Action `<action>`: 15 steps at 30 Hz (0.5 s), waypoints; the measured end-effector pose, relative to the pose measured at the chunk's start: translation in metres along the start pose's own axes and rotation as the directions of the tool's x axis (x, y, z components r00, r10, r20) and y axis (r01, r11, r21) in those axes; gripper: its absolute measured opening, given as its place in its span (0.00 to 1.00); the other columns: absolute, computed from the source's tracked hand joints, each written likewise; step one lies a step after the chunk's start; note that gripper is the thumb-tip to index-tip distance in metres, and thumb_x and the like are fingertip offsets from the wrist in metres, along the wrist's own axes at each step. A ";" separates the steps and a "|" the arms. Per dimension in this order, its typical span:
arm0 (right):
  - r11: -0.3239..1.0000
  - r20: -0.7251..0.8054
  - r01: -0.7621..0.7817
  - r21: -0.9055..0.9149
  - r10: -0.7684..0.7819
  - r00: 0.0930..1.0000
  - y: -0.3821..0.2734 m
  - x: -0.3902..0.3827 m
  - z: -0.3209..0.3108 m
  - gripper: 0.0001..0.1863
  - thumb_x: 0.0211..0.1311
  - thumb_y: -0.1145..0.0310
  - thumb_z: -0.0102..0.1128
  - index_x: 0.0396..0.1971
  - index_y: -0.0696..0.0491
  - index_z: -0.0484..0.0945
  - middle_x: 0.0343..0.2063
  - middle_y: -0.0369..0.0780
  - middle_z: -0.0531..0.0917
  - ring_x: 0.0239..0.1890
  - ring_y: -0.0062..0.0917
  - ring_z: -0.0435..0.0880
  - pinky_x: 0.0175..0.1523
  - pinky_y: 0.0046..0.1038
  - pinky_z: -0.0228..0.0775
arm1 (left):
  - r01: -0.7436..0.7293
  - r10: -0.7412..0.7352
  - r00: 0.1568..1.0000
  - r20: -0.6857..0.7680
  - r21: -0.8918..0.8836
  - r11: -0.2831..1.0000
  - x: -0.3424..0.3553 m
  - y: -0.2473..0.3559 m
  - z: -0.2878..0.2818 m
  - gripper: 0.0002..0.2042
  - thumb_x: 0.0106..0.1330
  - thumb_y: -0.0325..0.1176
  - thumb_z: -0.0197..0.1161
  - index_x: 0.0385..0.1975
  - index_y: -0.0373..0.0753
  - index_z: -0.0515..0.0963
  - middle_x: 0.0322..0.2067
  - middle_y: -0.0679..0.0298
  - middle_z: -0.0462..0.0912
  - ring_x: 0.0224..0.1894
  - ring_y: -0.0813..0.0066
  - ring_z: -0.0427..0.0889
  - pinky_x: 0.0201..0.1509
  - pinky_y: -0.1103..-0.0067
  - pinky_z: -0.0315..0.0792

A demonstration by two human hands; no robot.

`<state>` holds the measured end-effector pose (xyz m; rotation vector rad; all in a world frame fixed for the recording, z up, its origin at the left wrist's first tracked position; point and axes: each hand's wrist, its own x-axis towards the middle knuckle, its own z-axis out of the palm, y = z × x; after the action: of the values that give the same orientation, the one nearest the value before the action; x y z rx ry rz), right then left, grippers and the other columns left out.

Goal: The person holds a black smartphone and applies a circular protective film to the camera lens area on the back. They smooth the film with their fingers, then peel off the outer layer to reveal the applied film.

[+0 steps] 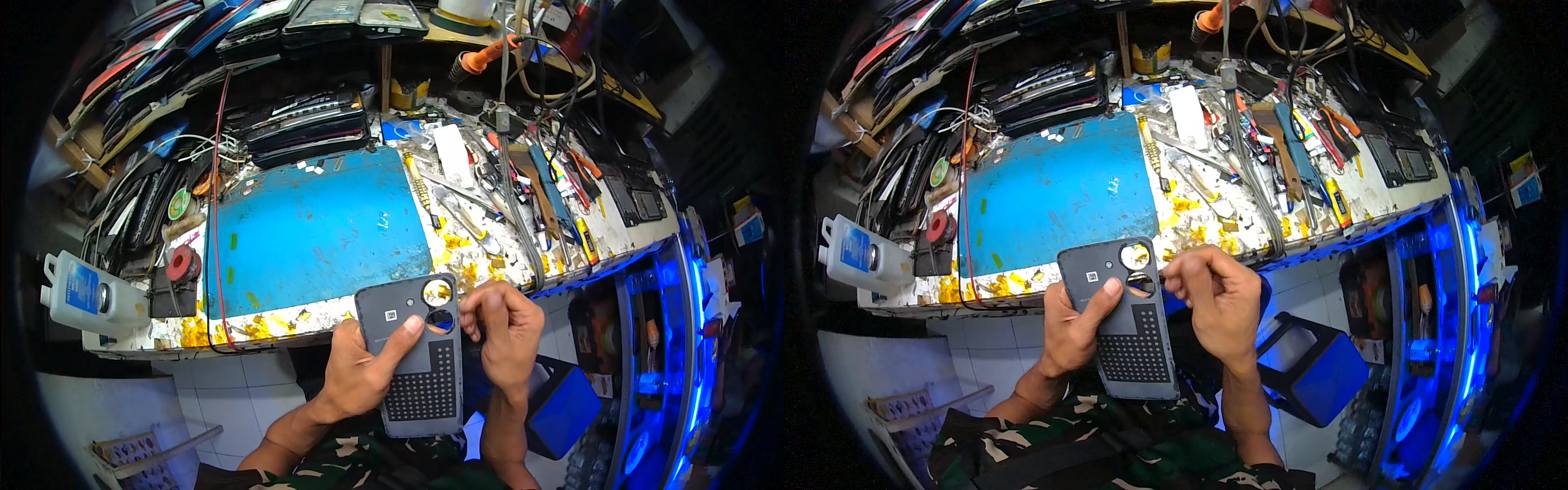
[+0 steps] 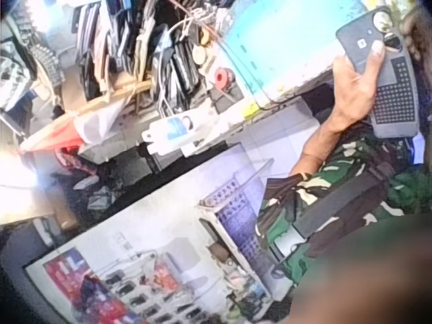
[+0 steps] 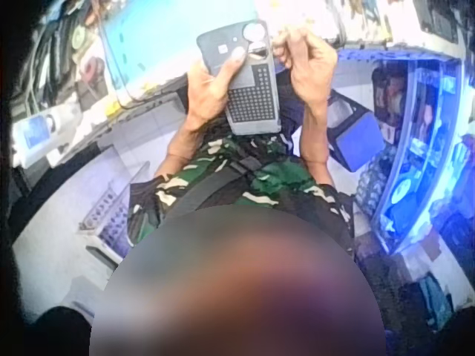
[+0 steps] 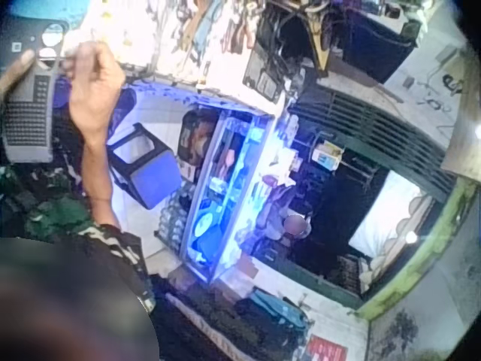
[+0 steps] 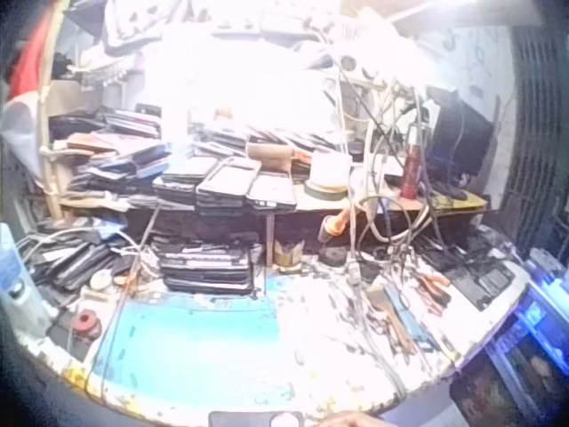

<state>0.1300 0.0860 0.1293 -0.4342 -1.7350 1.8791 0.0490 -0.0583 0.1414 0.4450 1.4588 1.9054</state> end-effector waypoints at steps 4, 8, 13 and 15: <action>0.992 0.152 0.121 -0.048 -0.112 0.982 0.000 -0.002 0.002 0.07 0.54 0.78 0.64 0.32 0.63 0.77 0.25 0.37 0.78 0.24 0.14 0.75 0.31 0.16 0.67 | -0.051 0.051 0.999 0.010 0.070 0.996 0.001 -0.002 -0.003 0.11 0.69 0.31 0.55 0.41 0.29 0.77 0.31 0.62 0.83 0.31 0.83 0.79 0.34 0.84 0.74; 0.958 0.091 0.140 -0.249 -0.121 0.988 -0.004 -0.003 0.005 0.08 0.61 0.77 0.57 0.25 0.65 0.78 0.24 0.41 0.81 0.26 0.17 0.77 0.33 0.18 0.69 | -0.103 0.104 0.995 0.000 0.107 0.989 0.000 -0.003 -0.001 0.11 0.69 0.31 0.54 0.40 0.28 0.77 0.31 0.62 0.83 0.31 0.82 0.79 0.34 0.83 0.74; 0.989 0.077 0.091 -0.116 -0.082 0.994 -0.008 -0.002 0.013 0.09 0.62 0.74 0.59 0.26 0.64 0.79 0.22 0.40 0.81 0.26 0.17 0.78 0.32 0.18 0.68 | -0.131 0.131 0.991 0.010 0.117 0.985 -0.003 0.000 -0.002 0.10 0.69 0.31 0.54 0.40 0.28 0.77 0.30 0.62 0.83 0.31 0.82 0.78 0.34 0.83 0.73; 1.000 0.083 0.020 -0.018 -0.019 0.996 -0.008 -0.003 0.016 0.07 0.60 0.73 0.61 0.28 0.63 0.80 0.23 0.39 0.80 0.26 0.16 0.79 0.31 0.17 0.67 | -0.149 0.146 0.989 0.036 0.139 0.979 -0.004 0.000 -0.003 0.11 0.69 0.31 0.55 0.39 0.28 0.77 0.30 0.62 0.83 0.31 0.82 0.78 0.33 0.83 0.72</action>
<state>0.1244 0.0711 0.1387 -0.3498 -1.8048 1.8929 0.0499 -0.0628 0.1410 0.6573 1.5887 1.9093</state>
